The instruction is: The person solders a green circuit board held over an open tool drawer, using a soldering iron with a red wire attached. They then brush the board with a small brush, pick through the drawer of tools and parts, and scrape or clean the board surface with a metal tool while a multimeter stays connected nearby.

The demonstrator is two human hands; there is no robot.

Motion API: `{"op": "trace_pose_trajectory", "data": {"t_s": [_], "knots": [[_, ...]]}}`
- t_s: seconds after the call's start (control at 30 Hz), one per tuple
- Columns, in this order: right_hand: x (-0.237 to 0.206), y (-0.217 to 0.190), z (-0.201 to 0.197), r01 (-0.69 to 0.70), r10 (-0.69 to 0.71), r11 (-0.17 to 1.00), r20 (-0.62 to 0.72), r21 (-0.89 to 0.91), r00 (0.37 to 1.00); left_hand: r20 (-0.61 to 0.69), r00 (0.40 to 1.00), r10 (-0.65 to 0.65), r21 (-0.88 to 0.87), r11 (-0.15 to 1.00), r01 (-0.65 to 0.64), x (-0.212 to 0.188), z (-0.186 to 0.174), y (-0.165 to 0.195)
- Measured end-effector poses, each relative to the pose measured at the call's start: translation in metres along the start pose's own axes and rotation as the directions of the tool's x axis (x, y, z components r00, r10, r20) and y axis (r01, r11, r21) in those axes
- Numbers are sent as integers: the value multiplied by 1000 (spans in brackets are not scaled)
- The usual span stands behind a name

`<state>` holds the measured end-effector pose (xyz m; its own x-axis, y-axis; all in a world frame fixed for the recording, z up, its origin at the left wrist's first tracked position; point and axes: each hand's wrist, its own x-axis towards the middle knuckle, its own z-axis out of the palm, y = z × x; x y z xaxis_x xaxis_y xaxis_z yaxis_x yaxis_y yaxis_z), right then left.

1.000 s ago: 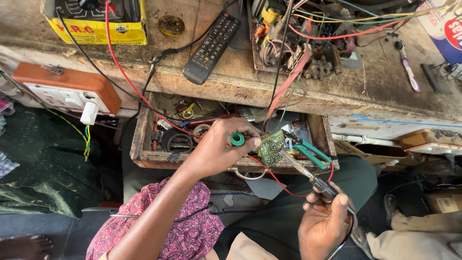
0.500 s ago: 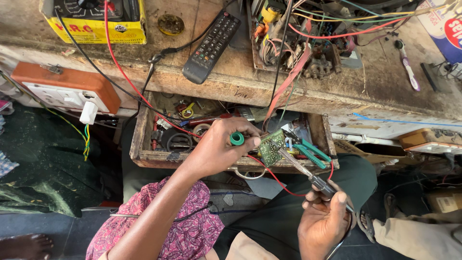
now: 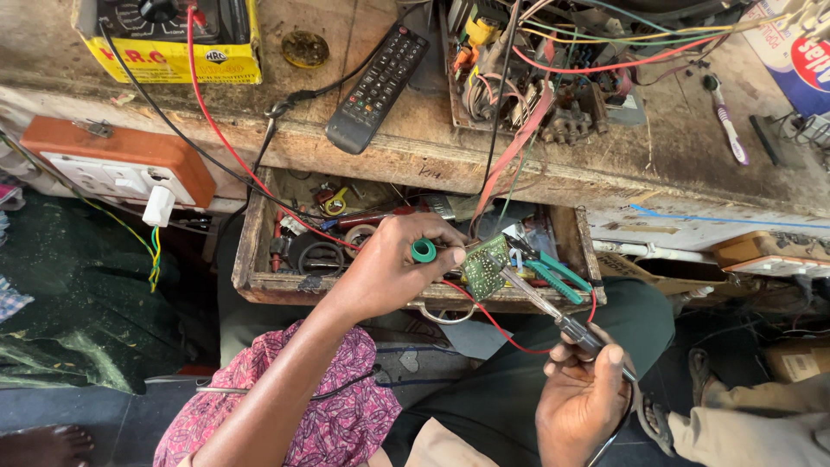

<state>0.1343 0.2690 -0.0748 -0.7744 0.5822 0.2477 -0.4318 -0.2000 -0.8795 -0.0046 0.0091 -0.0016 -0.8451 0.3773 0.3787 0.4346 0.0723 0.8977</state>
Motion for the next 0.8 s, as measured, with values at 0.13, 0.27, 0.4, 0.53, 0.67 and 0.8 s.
{"op": "trace_pose_trajectory", "data": {"t_s": [0.13,0.27,0.4,0.53,0.67,0.8], "knots": [[-1,0,3,-2,2,1000,-11,8,1000,-1,1000,-3,-5,1000,3,-1,0,0],[-2,-1,6,7,-8,1000,-23,-23,1000,2,1000,-6,-14,1000,6,-1,0,0],[-3,-2,9,6,-7,1000,-31,-24,999,7,1000,-19,-10,1000,19,-1,-1,1],[-3,-2,9,12,-13,999,-22,-30,1000,6,1000,-7,-12,1000,7,-1,-1,1],[-3,-3,8,23,-24,999,-21,-41,999,2,1000,5,-5,1000,-5,-1,0,2],[-2,-3,7,36,-36,999,-5,-22,999,6,1000,-15,-4,1000,15,-1,0,2]]}}
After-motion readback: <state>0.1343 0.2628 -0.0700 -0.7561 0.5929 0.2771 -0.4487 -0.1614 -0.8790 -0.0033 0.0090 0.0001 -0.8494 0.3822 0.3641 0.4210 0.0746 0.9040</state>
